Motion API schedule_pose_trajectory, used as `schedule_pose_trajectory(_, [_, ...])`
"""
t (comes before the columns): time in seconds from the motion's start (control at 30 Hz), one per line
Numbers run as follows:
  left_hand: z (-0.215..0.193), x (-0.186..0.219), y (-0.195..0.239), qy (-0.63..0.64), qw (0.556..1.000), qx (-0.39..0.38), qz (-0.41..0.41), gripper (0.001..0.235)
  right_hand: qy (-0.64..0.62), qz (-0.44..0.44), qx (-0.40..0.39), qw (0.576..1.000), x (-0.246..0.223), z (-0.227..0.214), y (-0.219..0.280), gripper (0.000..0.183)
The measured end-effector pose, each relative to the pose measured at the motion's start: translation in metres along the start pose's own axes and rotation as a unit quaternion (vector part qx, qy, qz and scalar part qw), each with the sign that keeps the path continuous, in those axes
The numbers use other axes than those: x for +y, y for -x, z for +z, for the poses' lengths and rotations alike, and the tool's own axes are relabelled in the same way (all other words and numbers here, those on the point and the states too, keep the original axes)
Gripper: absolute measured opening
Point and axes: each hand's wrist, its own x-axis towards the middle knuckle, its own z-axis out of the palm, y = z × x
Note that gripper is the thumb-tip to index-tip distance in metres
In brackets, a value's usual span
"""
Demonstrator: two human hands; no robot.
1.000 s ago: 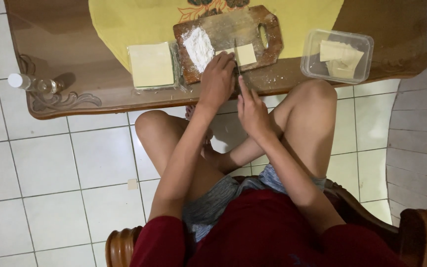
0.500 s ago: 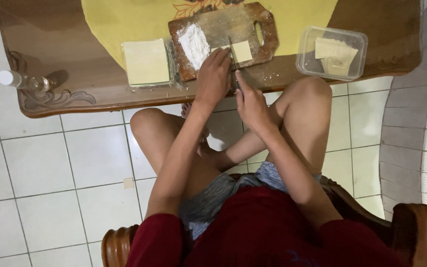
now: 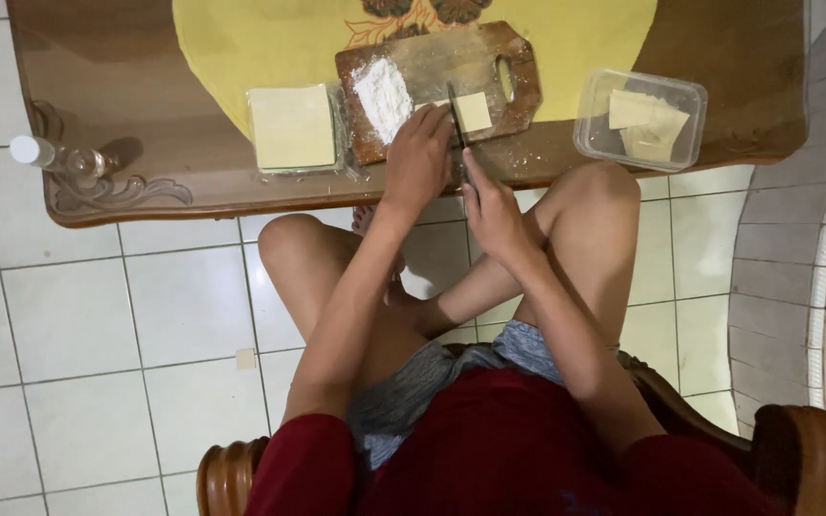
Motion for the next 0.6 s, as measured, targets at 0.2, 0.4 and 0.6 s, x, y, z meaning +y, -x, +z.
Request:
schedule_pose_trajectory(0.2, [-0.008, 0.001, -0.003, 0.019, 1.0, -0.017, -0.01, 0.048, -0.011, 0.027, -0.017, 0.999, -0.008, -0.002, 0.002, 0.052])
schedule_pose_trajectory(0.4, [-0.019, 0.006, -0.005, 0.032, 0.999, -0.028, -0.008, 0.044, 0.025, 0.029, -0.016, 0.999, -0.017, -0.007, 0.004, 0.051])
schedule_pose_trajectory(0.6, [-0.006, -0.001, -0.006, 0.009, 0.999, -0.035, 0.0, 0.043, 0.057, 0.056, -0.015, 0.997, -0.046, -0.014, 0.0, 0.05])
